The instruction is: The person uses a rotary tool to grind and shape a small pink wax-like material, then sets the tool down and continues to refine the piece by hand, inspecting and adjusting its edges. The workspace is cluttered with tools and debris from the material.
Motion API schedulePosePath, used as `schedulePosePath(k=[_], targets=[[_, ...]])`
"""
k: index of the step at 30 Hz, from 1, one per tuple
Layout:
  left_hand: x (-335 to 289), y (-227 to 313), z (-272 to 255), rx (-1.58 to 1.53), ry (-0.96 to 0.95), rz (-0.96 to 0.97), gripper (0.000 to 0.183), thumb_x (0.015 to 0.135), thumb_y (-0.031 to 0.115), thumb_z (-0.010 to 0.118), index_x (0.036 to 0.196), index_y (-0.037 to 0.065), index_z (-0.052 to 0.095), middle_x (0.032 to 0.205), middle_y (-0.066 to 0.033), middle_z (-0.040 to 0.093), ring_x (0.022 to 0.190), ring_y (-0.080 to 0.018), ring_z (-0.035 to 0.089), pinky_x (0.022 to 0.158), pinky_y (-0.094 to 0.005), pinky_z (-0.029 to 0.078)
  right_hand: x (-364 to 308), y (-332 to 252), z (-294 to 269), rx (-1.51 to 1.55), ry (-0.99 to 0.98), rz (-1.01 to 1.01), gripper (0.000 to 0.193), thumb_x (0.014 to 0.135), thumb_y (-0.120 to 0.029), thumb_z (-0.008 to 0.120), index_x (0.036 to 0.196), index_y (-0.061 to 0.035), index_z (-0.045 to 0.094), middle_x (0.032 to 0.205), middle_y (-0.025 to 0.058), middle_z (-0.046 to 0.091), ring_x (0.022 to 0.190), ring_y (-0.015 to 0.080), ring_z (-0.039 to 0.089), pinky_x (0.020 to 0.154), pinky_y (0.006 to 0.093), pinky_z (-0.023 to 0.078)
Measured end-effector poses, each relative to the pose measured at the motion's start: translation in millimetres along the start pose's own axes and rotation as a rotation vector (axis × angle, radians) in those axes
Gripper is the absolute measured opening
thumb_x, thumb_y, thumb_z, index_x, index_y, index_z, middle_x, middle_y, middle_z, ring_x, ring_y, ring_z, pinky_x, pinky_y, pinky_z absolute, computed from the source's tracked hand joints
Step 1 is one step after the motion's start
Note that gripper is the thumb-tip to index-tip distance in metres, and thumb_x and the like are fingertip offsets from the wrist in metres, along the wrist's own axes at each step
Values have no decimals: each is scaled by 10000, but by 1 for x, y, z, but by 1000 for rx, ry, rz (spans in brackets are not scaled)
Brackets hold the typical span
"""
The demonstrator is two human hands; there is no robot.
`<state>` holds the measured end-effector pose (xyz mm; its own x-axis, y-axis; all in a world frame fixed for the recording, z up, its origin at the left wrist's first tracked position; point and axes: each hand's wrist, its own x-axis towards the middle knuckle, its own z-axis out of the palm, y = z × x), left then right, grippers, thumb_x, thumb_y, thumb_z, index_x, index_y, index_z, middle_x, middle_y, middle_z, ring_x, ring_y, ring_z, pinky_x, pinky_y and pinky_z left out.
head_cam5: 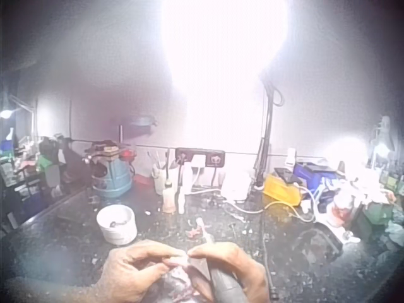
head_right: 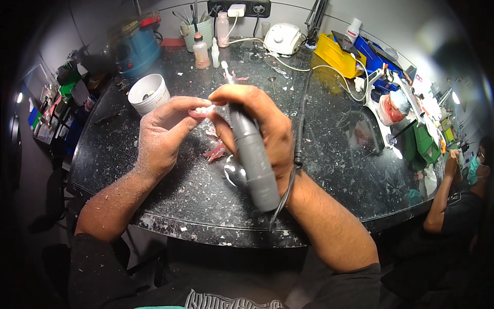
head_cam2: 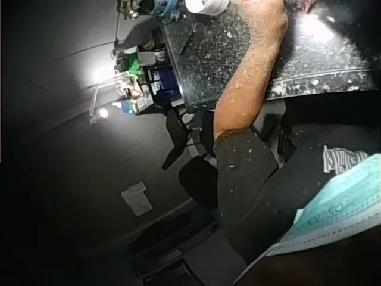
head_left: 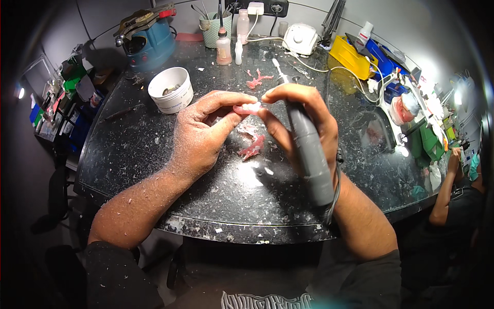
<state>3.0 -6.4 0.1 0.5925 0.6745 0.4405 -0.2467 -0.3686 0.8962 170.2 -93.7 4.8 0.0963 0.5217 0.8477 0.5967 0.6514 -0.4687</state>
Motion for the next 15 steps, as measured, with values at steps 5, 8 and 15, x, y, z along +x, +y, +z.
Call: schedulePosePath(k=[5,8,15], targets=[[0,-5,-4,11,-45,118,210,902,-80,578,1085,-8,653,1074,-75,639,1020,-134,638,931,-271,504,-4,-4,14,334,48,303,313,820,9,735,1092,-51,594,969,45,644,894,117,635,793,261,524],[1,-9,-3,-145,-42,44,221,874,-69,602,1079,-9,659,1101,-86,632,995,-148,637,933,-286,499,-2,-5,4,553,73,516,229,891,-1,660,1098,-37,568,951,56,624,903,115,627,841,261,520],[2,-8,-6,-13,-46,137,283,858,-93,572,1119,-16,652,1117,-104,637,1023,-172,637,945,-298,499,-3,-5,5,675,68,631,191,913,-17,636,1094,-31,576,961,70,643,915,127,634,848,257,513]])
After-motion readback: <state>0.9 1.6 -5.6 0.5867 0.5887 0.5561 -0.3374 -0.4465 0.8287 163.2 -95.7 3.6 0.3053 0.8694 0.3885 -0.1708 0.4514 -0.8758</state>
